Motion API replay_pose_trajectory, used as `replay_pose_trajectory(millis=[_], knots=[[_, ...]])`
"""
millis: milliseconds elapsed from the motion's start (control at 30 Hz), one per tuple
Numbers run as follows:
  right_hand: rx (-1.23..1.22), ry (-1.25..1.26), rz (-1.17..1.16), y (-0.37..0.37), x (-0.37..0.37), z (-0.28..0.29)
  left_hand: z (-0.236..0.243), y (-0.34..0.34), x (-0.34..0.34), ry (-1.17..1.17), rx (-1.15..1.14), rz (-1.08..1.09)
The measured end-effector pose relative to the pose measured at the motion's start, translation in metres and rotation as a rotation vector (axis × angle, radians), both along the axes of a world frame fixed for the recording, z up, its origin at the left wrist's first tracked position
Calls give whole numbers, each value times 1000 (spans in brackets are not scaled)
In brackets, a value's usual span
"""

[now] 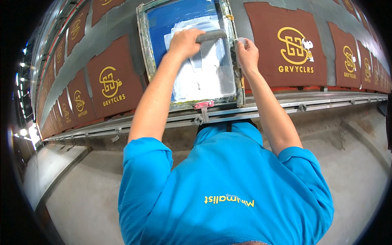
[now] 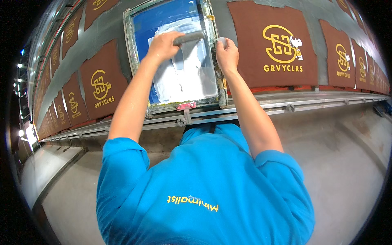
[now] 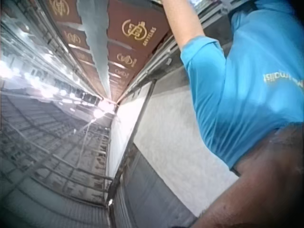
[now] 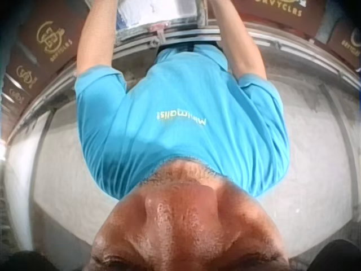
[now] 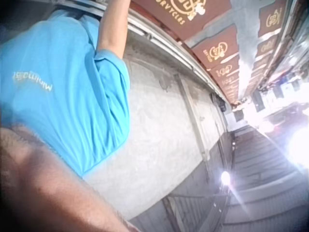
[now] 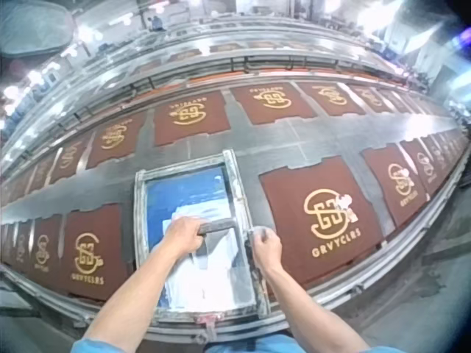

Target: The person uses a squeegee to spread white ink across a screen printing frame mounted on a rail. They repeatedly pull the squeegee across the mesh to distribute the ink evenly over the stencil area.

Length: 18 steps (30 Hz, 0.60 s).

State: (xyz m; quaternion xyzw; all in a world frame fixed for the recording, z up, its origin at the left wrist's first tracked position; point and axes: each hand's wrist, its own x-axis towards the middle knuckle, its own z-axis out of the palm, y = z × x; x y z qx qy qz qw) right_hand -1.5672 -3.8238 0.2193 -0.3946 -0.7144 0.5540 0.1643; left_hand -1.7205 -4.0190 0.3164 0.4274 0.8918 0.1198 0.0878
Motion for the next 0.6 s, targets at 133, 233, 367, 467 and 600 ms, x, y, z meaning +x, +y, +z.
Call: replay_pose_trajectory(millis=[133, 233, 367, 467, 600], knots=[[23, 71, -13, 8, -5, -3, -28, -30, 67, 55, 198, -122], [-3, 96, 61, 7, -5, 1, -37, -77, 152, 43, 158, -82], [76, 130, 48, -15, -15, 59, 2, -109, 182, -41, 224, -44], [29, 68, 107, -59, -34, 99, 11, -145, 157, -100, 240, -31], [-61, 184, 116, -145, -73, 68, 27, -233, 107, -159, 137, -16]])
